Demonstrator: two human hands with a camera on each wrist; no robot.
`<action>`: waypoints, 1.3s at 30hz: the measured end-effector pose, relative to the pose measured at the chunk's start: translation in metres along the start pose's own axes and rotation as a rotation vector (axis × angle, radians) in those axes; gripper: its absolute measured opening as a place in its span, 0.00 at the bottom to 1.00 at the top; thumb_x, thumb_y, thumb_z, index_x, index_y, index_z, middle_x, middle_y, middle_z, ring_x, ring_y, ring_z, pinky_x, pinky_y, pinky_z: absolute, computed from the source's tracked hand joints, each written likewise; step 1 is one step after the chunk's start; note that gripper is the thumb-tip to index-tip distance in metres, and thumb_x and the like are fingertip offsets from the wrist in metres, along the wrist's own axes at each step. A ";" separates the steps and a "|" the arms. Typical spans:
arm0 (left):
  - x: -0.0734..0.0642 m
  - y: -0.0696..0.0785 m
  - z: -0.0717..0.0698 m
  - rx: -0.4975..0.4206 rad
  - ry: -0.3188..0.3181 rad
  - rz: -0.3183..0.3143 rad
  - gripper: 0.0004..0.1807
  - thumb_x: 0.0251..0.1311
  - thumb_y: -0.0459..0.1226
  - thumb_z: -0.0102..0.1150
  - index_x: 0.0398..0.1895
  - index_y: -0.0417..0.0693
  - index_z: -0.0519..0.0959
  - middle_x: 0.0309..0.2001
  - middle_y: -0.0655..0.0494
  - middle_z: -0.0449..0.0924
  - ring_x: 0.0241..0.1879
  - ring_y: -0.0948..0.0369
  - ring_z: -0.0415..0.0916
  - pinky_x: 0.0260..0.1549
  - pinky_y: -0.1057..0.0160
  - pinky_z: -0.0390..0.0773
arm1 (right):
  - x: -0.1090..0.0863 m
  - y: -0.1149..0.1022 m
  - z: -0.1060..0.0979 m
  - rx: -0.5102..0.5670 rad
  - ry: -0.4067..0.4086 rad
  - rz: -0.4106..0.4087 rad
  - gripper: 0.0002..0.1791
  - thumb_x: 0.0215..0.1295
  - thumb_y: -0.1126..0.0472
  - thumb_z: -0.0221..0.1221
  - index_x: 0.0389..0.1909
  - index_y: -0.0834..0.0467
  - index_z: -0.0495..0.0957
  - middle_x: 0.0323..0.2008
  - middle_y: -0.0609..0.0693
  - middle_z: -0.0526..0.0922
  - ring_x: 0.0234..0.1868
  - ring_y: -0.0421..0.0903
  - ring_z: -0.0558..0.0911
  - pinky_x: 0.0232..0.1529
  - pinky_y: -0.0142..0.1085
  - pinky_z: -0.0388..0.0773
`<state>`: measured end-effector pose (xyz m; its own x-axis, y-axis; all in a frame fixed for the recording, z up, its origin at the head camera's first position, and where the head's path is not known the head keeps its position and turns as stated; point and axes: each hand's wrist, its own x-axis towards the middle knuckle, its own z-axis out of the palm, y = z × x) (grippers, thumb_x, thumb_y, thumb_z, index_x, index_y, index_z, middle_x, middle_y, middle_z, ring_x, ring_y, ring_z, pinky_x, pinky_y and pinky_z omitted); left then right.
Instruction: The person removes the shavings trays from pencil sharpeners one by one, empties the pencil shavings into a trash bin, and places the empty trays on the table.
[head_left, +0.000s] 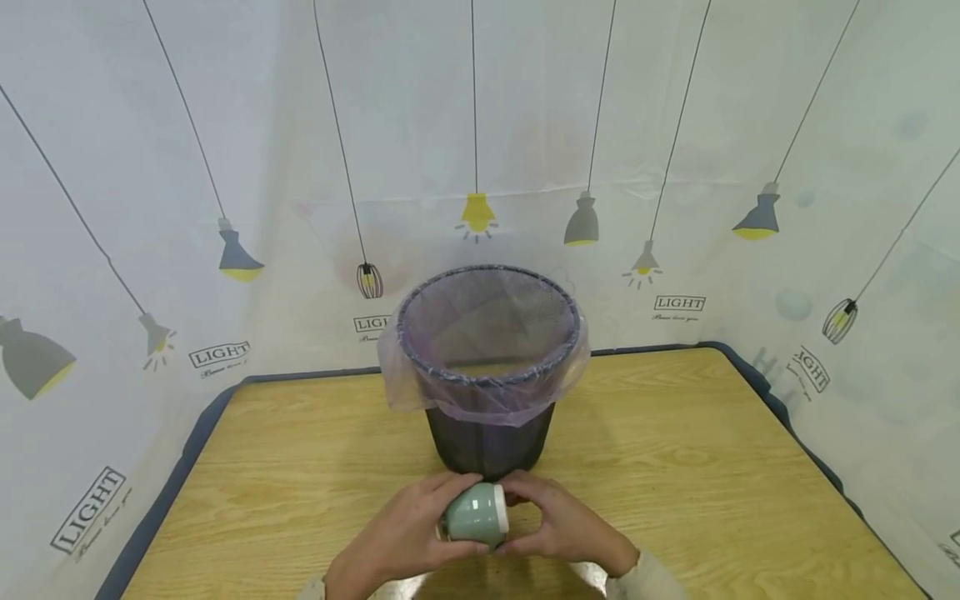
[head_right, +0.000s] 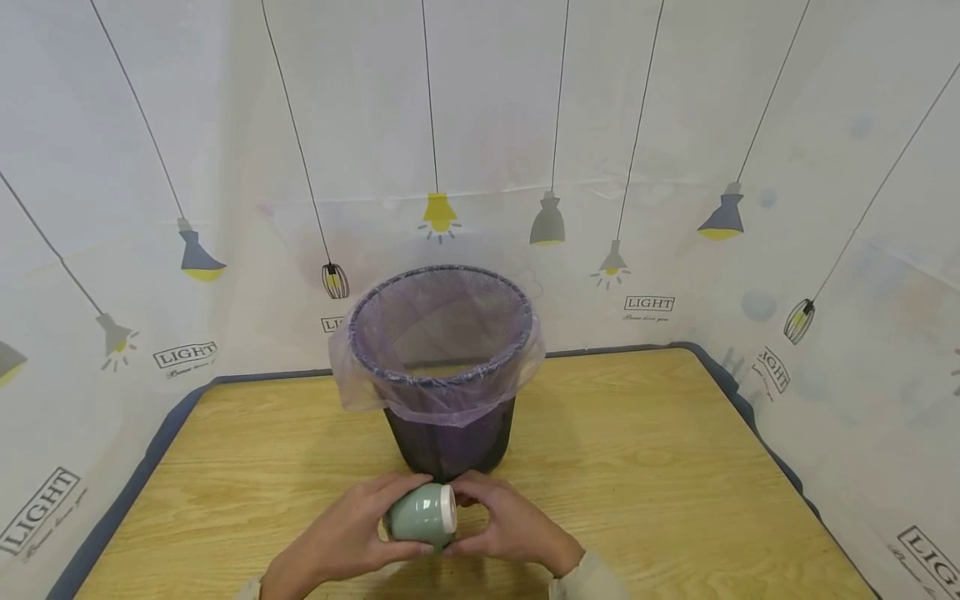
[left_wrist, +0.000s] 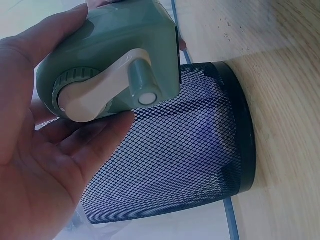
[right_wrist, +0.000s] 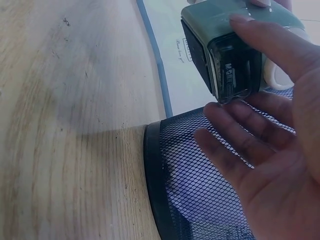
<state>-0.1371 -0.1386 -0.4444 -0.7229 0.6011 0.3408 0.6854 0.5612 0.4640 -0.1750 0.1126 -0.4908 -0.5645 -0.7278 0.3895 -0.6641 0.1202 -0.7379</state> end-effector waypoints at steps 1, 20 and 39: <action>0.000 0.000 0.000 0.002 0.000 -0.001 0.38 0.53 0.54 0.72 0.62 0.42 0.75 0.50 0.53 0.81 0.42 0.65 0.79 0.38 0.68 0.81 | 0.000 0.000 0.000 0.001 0.003 0.001 0.31 0.54 0.56 0.73 0.59 0.56 0.74 0.51 0.50 0.79 0.52 0.43 0.81 0.52 0.41 0.82; 0.001 0.001 -0.002 0.025 -0.004 -0.002 0.36 0.54 0.54 0.71 0.61 0.43 0.75 0.49 0.52 0.82 0.42 0.64 0.79 0.38 0.67 0.81 | 0.000 -0.002 -0.001 0.014 -0.015 0.041 0.27 0.59 0.52 0.70 0.58 0.54 0.74 0.51 0.47 0.79 0.51 0.42 0.81 0.53 0.42 0.82; 0.002 0.004 -0.001 -0.015 -0.044 -0.052 0.37 0.53 0.53 0.72 0.63 0.45 0.74 0.51 0.53 0.80 0.43 0.65 0.79 0.39 0.67 0.81 | -0.002 -0.003 -0.005 0.053 -0.010 0.080 0.29 0.56 0.56 0.73 0.58 0.54 0.76 0.51 0.48 0.81 0.52 0.41 0.81 0.55 0.41 0.81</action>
<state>-0.1356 -0.1358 -0.4412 -0.7528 0.5960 0.2793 0.6452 0.5840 0.4926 -0.1742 0.1171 -0.4874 -0.6096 -0.7240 0.3230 -0.5904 0.1427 -0.7944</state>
